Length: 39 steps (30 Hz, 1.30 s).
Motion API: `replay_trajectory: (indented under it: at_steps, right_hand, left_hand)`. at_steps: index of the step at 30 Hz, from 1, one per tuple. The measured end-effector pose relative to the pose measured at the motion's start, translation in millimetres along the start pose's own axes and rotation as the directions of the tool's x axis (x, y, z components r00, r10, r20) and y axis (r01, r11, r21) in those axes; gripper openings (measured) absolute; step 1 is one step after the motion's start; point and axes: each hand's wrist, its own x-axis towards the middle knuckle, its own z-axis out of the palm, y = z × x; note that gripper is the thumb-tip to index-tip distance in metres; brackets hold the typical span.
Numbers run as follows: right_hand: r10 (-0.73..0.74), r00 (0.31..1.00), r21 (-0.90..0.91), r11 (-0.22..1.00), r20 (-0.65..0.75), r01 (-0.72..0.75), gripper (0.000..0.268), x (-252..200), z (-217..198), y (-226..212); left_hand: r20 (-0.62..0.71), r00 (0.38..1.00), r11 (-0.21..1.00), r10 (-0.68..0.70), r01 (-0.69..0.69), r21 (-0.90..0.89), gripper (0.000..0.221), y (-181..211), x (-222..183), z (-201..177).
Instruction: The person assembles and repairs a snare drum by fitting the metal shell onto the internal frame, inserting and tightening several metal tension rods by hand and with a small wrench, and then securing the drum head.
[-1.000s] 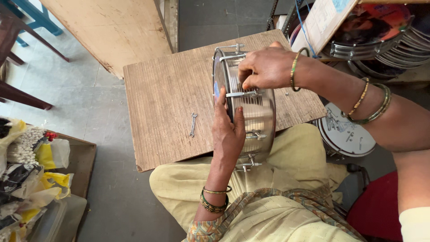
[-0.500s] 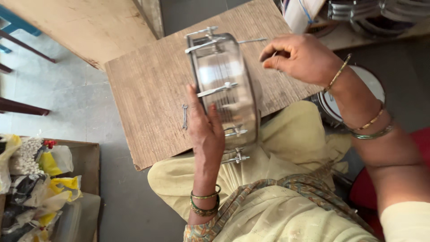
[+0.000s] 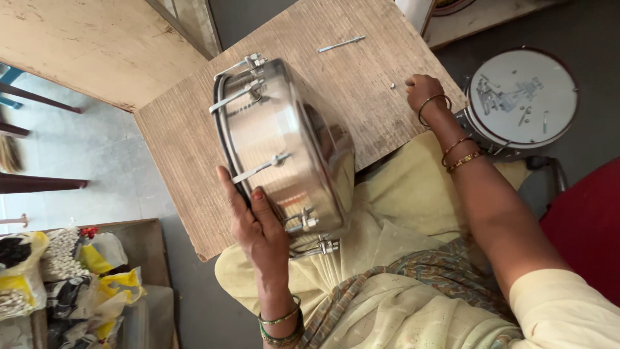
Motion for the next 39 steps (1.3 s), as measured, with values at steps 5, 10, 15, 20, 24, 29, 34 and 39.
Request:
replay_trajectory:
  at_steps: [5, 10, 15, 20, 24, 29, 34, 39]
  right_hand:
    - [-0.078, 0.997, -0.097, 0.992, 0.006, 0.078, 0.022, 13, 24, 2]
    - [-0.241, 0.966, -0.368, 0.893, 0.09, 0.257, 0.02, 15, 51, 1]
    - [-0.212, 0.977, -0.444, 0.873, 0.025, 0.201, 0.016, 16, 67, 5]
    - [-0.289, 0.957, -0.451, 0.85, 0.035, 0.273, 0.014, 4, 51, 0]
    - [-0.122, 0.992, -0.04, 0.992, -0.032, 0.12, 0.014, -11, 28, -29]
    - [-0.082, 0.995, 0.59, 0.807, 0.055, 0.034, 0.018, -57, -15, -85]
    - [-0.295, 0.954, 0.776, 0.614, 0.056, 0.145, 0.015, -106, -76, -144]
    - [-0.497, 0.865, 0.756, 0.541, -0.067, 0.369, 0.017, -153, -135, -200]
  left_hand:
    - [-0.081, 0.996, 0.993, -0.048, 0.056, 0.105, 0.056, 3, -1, -2]
    - [-0.089, 0.995, 0.993, -0.049, 0.058, 0.101, 0.056, 5, -2, 1]
    - [-0.093, 0.995, 0.994, -0.04, 0.049, 0.099, 0.056, 4, -3, 1]
    - [-0.094, 0.994, 0.993, -0.049, 0.058, 0.099, 0.055, 6, -1, 1]
    - [-0.077, 0.996, 0.995, -0.039, 0.046, 0.085, 0.056, 6, 0, 1]
    - [-0.037, 0.997, 0.996, -0.067, 0.065, -0.063, 0.06, 0, -1, 2]
    - [-0.093, 0.994, 0.992, 0.061, -0.07, -0.103, 0.052, -8, -3, 3]
    - [-0.114, 0.993, 0.984, 0.033, -0.052, -0.169, 0.042, -16, -1, 5]
